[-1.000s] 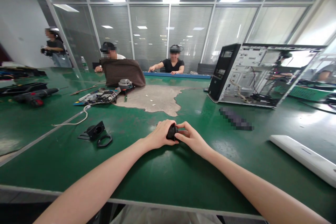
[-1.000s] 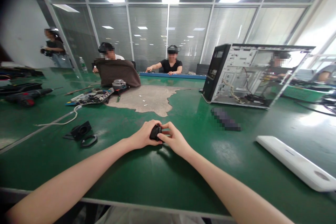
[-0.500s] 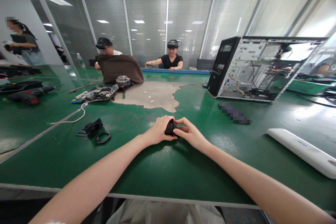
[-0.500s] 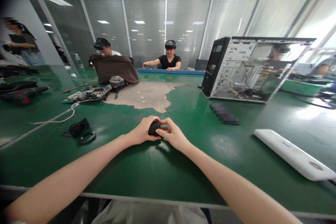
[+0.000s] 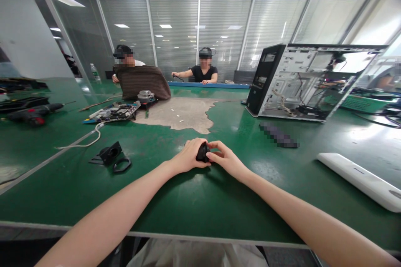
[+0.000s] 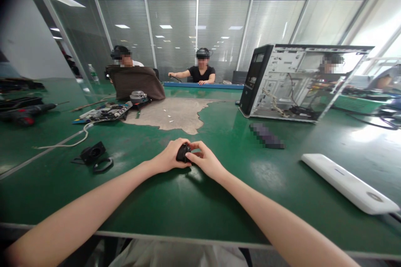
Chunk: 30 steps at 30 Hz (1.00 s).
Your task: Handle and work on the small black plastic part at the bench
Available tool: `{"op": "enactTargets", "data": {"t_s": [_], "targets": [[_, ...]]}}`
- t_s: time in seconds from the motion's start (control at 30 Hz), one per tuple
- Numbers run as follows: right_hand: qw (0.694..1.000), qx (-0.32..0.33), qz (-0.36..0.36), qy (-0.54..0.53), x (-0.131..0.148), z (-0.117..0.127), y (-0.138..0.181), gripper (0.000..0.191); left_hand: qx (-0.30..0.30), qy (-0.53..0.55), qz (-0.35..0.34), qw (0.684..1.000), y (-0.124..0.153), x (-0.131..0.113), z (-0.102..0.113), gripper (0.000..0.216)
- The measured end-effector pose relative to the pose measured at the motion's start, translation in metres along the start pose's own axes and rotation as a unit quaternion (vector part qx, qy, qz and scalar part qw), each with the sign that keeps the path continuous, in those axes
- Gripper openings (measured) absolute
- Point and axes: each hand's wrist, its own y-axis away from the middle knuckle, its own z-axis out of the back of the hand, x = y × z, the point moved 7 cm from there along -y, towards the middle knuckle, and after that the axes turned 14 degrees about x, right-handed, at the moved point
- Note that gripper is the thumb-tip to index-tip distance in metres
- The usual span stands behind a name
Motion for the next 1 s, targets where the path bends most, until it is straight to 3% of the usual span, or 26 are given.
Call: {"op": "enactTargets", "data": {"t_s": [0.17,0.33,0.53,0.73,0.87,1.0], "targets": [[0.999,0.034,0.028,-0.019,0.0068,-0.0061,0.0046,0.026,-0.002,-0.004,-0.002,1.000,-0.0007,0.0036,-0.0019,0.055],[0.999,0.008,0.022,-0.024,0.0048,-0.0044,0.0026,0.017,-0.007,-0.007,-0.005,1.000,-0.0006,0.0053,-0.0033,0.058],[1.000,0.001,0.011,-0.001,0.0002,-0.0002,-0.0001,0.024,-0.003,-0.011,-0.009,1.000,-0.0001,0.0033,-0.0025,0.056],[0.998,0.047,0.035,0.003,0.0057,-0.0062,0.0051,0.027,0.003,-0.016,-0.007,1.000,-0.0016,0.0039,-0.0034,0.054],[0.999,0.019,0.034,-0.012,0.0053,-0.0046,0.0028,0.017,0.001,-0.018,-0.005,1.000,-0.0018,0.0040,-0.0034,0.057],[1.000,-0.004,0.018,-0.020,-0.0006,-0.0003,-0.0030,0.018,-0.001,-0.013,-0.006,1.000,-0.0016,0.0038,-0.0033,0.057]]}}
